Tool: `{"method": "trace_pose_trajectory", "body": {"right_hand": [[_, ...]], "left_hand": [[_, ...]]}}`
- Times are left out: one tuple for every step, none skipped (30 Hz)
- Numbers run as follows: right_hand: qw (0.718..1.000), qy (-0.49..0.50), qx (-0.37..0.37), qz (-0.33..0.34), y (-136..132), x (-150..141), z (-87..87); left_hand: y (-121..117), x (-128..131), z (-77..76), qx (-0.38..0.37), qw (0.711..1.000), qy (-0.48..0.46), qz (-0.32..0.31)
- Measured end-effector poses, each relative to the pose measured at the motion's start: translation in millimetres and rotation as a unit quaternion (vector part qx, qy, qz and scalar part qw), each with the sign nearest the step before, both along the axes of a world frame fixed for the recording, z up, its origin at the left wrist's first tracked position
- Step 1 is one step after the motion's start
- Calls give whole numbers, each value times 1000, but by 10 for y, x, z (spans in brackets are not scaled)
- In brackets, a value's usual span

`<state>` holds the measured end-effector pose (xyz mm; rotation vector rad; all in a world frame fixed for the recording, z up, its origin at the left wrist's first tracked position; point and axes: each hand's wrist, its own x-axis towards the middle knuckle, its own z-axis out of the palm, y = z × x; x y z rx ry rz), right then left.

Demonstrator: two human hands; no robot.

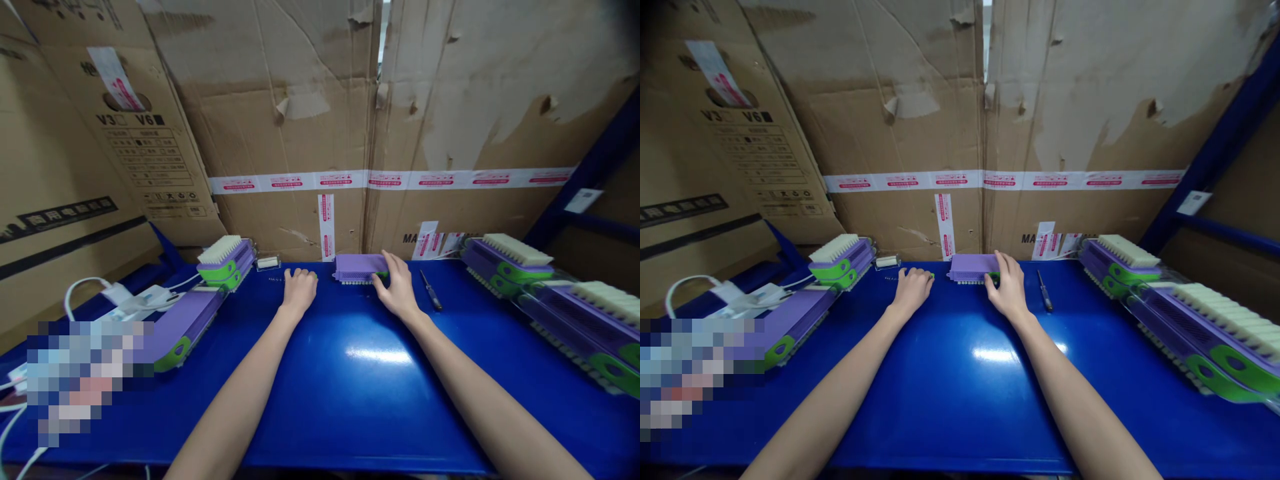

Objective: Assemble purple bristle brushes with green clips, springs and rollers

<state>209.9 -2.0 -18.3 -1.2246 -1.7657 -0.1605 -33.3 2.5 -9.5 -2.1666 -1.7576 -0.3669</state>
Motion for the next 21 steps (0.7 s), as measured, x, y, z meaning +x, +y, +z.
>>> {"method": "trace_pose_trajectory", "body": {"right_hand": [[999, -29, 18, 4, -21, -16, 20], [998, -52, 37, 6, -43, -35, 39], [996, -71, 51, 9, -65, -57, 55], [994, -89, 58, 10, -86, -79, 69], [992, -107, 61, 8, -107, -101, 80], [990, -124, 59, 5, -127, -122, 88], [988, -142, 56, 2, -145, -140, 94], [986, -158, 52, 1, -161, -155, 98], [984, -173, 47, 2, -175, -167, 101], [982, -185, 42, 4, -186, -177, 102], [980, -193, 36, 6, -193, -184, 102], [979, -200, 27, 9, -198, -190, 101], [979, -204, 17, 12, -199, -194, 99], [978, -207, 5, 16, -198, -198, 96], [978, -207, -10, 22, -195, -202, 90], [978, -206, -25, 28, -190, -204, 82], [978, -203, -40, 34, -183, -206, 72], [978, -199, -55, 41, -175, -207, 60], [978, -191, -68, 48, -166, -208, 47], [978, -183, -80, 57, -156, -208, 34], [978, -174, -90, 68, -147, -208, 20]], "left_hand": [[-2, 0, 13, 6, 1000, 1, -2], [-6, -3, 31, 12, 1000, 3, -2], [-12, -7, 53, 19, 1000, 4, 1], [-20, -11, 78, 27, 1000, 5, 4], [-29, -15, 105, 38, 999, 6, 7], [-39, -17, 130, 52, 999, 5, 9], [-49, -19, 153, 69, 998, 4, 10], [-57, -20, 171, 89, 996, 1, 10], [-63, -21, 184, 109, 994, -3, 7], [-66, -20, 192, 128, 992, -7, 1], [-67, -19, 194, 146, 989, -11, -7], [-66, -17, 191, 164, 986, -15, -17], [-63, -14, 185, 180, 983, -19, -28], [-60, -10, 176, 197, 979, -25, -40], [-56, -5, 166, 213, 975, -33, -55], [-53, 2, 155, 227, 970, -41, -73], [-52, 11, 144, 238, 965, -48, -94], [-52, 22, 133, 248, 960, -54, -117], [-53, 35, 123, 255, 955, -58, -141], [-57, 52, 113, 258, 950, -59, -164], [-62, 72, 104, 258, 947, -59, -183]]}}
